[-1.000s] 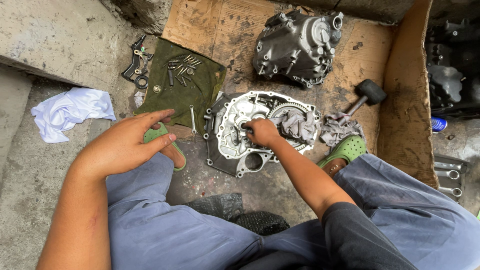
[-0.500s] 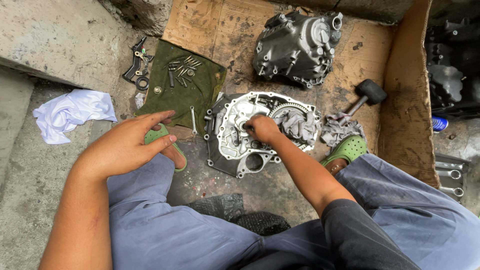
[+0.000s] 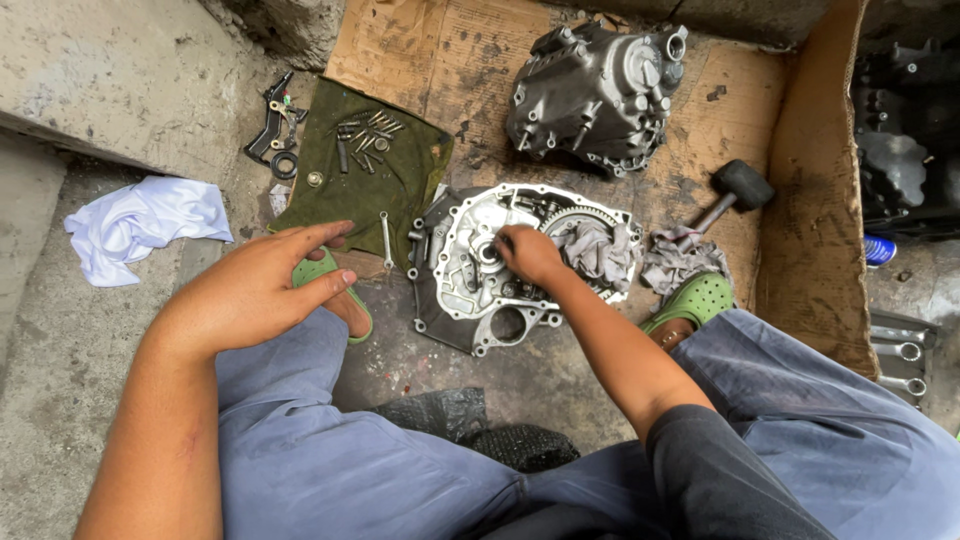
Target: The person assembles a motorcycle engine by inserting a small metal component into the crankcase, wiping the interior with a cloth, and then joining the two engine halves together.
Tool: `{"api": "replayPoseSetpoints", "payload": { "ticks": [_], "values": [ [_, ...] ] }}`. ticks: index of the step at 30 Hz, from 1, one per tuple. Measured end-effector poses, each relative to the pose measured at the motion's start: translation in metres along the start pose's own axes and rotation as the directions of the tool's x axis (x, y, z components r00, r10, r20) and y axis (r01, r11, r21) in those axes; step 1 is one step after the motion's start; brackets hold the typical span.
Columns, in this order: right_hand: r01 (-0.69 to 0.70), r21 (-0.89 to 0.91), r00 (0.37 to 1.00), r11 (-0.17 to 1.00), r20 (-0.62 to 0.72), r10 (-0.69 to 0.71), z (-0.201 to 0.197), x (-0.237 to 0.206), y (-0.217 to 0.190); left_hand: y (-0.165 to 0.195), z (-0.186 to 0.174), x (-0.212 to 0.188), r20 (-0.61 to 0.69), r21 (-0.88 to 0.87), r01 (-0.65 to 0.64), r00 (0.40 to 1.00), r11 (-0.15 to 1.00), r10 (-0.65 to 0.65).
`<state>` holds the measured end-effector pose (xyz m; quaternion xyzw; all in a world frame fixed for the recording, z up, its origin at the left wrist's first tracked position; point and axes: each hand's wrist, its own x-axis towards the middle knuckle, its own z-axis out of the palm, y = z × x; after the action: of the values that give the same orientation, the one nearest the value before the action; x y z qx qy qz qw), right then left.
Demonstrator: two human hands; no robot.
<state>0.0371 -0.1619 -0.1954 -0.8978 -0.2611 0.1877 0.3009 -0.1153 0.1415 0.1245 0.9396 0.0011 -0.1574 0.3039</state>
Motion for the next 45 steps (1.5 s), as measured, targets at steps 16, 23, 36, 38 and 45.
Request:
{"api": "replayPoseSetpoints", "payload": {
  "ticks": [16, 23, 36, 38, 45],
  "values": [
    [-0.215, 0.327, 0.955, 0.920, -0.128, 0.269, 0.017, 0.015, 0.020, 0.000, -0.002, -0.002, 0.023, 0.008, 0.052, 0.998, 0.999, -0.052],
    [-0.228, 0.218, 0.970, 0.949, -0.038, 0.241, 0.030, 0.005, 0.014, 0.003, 0.000, 0.000, 0.008, 0.022, -0.008, 1.000, 1.000, 0.008],
    [0.015, -0.026, 1.000, 1.000, -0.026, -0.016, 0.014, -0.016, 0.001, 0.000, 0.000, -0.001, 0.003, 0.023, -0.031, 1.000, 0.999, 0.031],
    [0.048, -0.122, 0.998, 0.991, 0.050, -0.042, 0.016, -0.017, -0.001, 0.001, 0.000, -0.001, 0.017, 0.020, -0.011, 1.000, 1.000, 0.010],
    [0.065, -0.228, 0.996, 0.971, 0.078, -0.048, 0.012, -0.007, -0.009, 0.009, -0.005, 0.001, 0.042, -0.016, 0.111, 0.993, 0.994, -0.110]
  ]
}}
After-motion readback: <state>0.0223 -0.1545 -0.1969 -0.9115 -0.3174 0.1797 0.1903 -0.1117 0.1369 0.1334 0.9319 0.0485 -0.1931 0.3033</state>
